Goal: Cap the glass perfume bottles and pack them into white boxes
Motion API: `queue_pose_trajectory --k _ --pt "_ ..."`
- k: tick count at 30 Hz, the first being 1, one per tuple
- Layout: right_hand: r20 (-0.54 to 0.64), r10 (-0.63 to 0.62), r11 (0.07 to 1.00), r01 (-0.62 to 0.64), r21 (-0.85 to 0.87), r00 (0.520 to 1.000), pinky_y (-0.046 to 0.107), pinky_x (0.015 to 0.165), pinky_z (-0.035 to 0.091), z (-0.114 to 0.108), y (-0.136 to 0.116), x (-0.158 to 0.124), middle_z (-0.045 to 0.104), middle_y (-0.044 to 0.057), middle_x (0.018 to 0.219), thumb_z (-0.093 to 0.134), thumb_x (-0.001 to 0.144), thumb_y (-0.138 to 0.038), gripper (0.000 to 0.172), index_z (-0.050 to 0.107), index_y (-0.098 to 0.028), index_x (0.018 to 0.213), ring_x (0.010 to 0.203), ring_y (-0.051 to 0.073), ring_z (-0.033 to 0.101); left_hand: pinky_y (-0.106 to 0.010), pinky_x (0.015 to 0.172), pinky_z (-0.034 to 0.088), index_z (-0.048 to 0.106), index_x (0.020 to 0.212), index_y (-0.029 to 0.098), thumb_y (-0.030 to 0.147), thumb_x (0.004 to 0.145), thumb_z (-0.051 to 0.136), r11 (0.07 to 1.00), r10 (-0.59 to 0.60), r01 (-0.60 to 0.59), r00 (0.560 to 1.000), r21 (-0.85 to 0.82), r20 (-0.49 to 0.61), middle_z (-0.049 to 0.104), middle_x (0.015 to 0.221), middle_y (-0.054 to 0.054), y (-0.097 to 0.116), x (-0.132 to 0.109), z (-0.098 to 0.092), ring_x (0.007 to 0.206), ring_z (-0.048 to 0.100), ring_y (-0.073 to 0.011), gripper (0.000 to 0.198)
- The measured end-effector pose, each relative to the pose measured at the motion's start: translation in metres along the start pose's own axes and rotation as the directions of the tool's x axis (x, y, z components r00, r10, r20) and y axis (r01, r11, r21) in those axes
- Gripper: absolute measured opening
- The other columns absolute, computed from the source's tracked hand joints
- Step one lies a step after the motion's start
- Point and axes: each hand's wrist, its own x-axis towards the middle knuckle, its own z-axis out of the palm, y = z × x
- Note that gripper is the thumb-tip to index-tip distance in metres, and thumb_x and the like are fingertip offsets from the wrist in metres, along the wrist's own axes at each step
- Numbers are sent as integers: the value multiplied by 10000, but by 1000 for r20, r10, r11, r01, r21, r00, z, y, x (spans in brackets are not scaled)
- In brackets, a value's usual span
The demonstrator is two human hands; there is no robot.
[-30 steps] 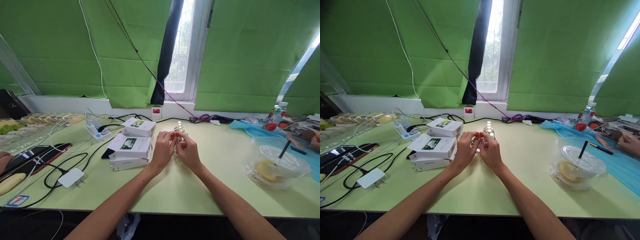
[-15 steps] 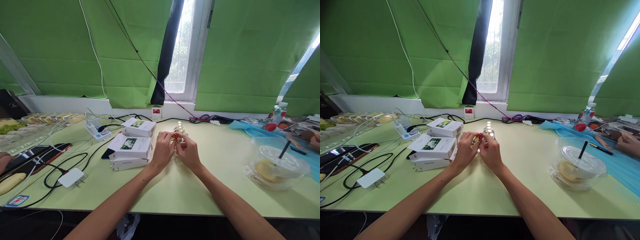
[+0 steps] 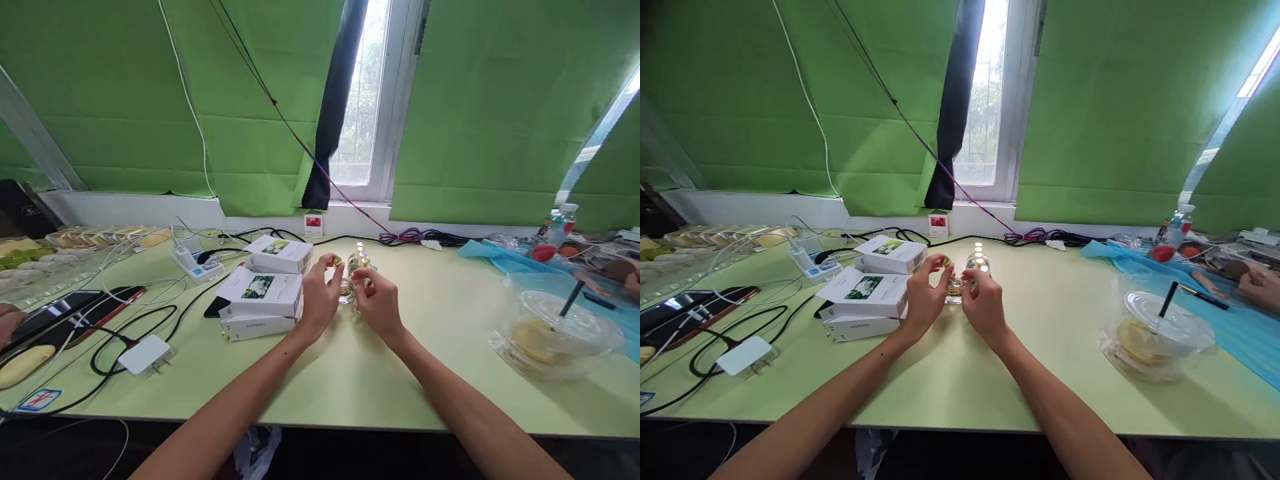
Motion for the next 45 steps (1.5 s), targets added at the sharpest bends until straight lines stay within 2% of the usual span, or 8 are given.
queue_pose_trajectory --k 5,15,26,32,36,40,45 --pt "20 -68 997 69 -43 997 239 494 455 2 4 0 727 29 787 497 837 -168 157 650 -192 859 493 110 560 -305 821 507 607 1092 240 314 965 562 999 -53 53 997 0 63 725 991 -24 -3 -1 1 964 690 -197 154" --pt "53 -106 993 109 -43 993 236 497 439 4 7 0 728 24 790 505 848 -164 148 650 -193 843 481 99 528 -323 826 504 609 1113 238 325 971 544 998 -57 58 989 1 137 717 1007 -33 -9 -1 3 955 667 -199 179" --pt "65 -103 994 106 -33 993 237 499 443 3 5 0 724 23 782 506 854 -160 153 655 -194 847 483 99 527 -322 801 489 616 1082 236 293 963 552 997 -61 52 984 58 166 718 976 -39 -15 -2 7 941 669 -210 147" --pt "66 -96 994 99 -39 993 244 531 468 4 6 0 730 33 791 501 867 -178 158 658 -197 852 535 118 574 -329 791 481 624 1040 233 281 954 564 995 -74 61 981 82 177 712 937 -40 -16 -4 8 915 668 -218 115" --pt "65 -90 994 94 -48 994 238 511 445 3 6 0 727 26 785 507 863 -181 149 653 -200 843 492 103 531 -325 773 475 622 1029 232 289 959 557 993 -78 61 979 98 186 708 922 -41 -17 -4 8 900 666 -219 111" --pt "69 -91 995 94 -42 994 235 489 415 3 7 -1 719 18 773 514 867 -183 142 651 -197 833 461 90 480 -320 768 470 607 1124 234 274 975 521 993 -57 34 977 116 207 704 922 -42 -16 -4 7 882 654 -215 177" --pt "69 -99 994 101 -29 993 240 514 439 4 8 -1 725 22 786 510 867 -173 160 668 -196 854 491 101 521 -345 816 468 597 1226 218 217 962 503 981 -33 -19 965 194 260 697 951 -60 -15 -5 6 920 623 -235 280"
